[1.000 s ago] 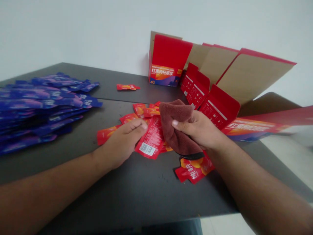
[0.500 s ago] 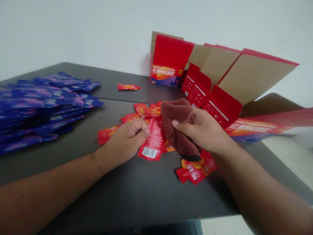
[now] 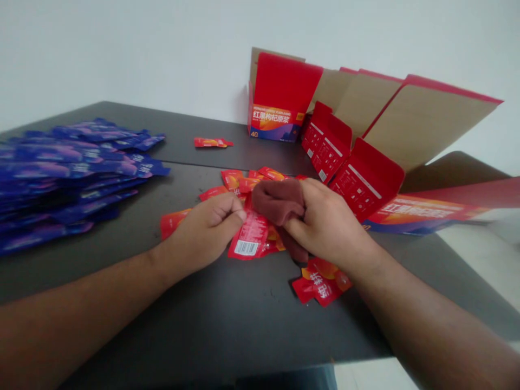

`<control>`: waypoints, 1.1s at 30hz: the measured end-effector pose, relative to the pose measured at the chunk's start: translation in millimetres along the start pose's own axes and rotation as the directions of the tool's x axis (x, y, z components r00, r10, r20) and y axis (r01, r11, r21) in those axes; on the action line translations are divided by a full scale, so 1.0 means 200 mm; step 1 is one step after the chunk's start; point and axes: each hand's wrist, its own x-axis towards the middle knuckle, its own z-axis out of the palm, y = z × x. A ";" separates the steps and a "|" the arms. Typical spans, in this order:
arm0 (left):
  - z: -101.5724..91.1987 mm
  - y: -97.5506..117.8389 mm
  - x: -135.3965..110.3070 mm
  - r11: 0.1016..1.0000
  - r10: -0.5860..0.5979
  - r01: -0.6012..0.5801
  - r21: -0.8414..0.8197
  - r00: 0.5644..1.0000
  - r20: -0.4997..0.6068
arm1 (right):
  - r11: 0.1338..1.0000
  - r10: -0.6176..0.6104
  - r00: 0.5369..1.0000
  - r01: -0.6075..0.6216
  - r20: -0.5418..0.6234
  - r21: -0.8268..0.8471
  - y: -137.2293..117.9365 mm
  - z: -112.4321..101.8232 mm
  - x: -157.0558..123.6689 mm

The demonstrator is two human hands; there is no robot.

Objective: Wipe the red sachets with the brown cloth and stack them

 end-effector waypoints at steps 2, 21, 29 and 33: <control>0.00 0.00 0.00 0.999 0.029 -0.029 0.020 0.999 0.013 | 1.000 -0.011 1.000 0.011 -0.011 0.020 0.01 0.00 0.01; 0.01 -0.01 -0.01 0.997 0.073 -0.074 0.014 0.997 0.036 | 0.994 0.029 0.999 -0.032 0.030 0.104 0.03 0.00 0.03; 0.02 -0.03 0.01 0.981 -0.067 0.066 -0.181 0.998 0.002 | 0.999 -0.037 0.978 0.039 0.205 -0.005 -0.01 0.02 0.00; 0.03 -0.05 0.00 0.972 -0.077 0.079 -0.221 0.997 0.019 | 0.997 -0.028 0.987 0.038 0.159 -0.060 -0.02 0.02 -0.01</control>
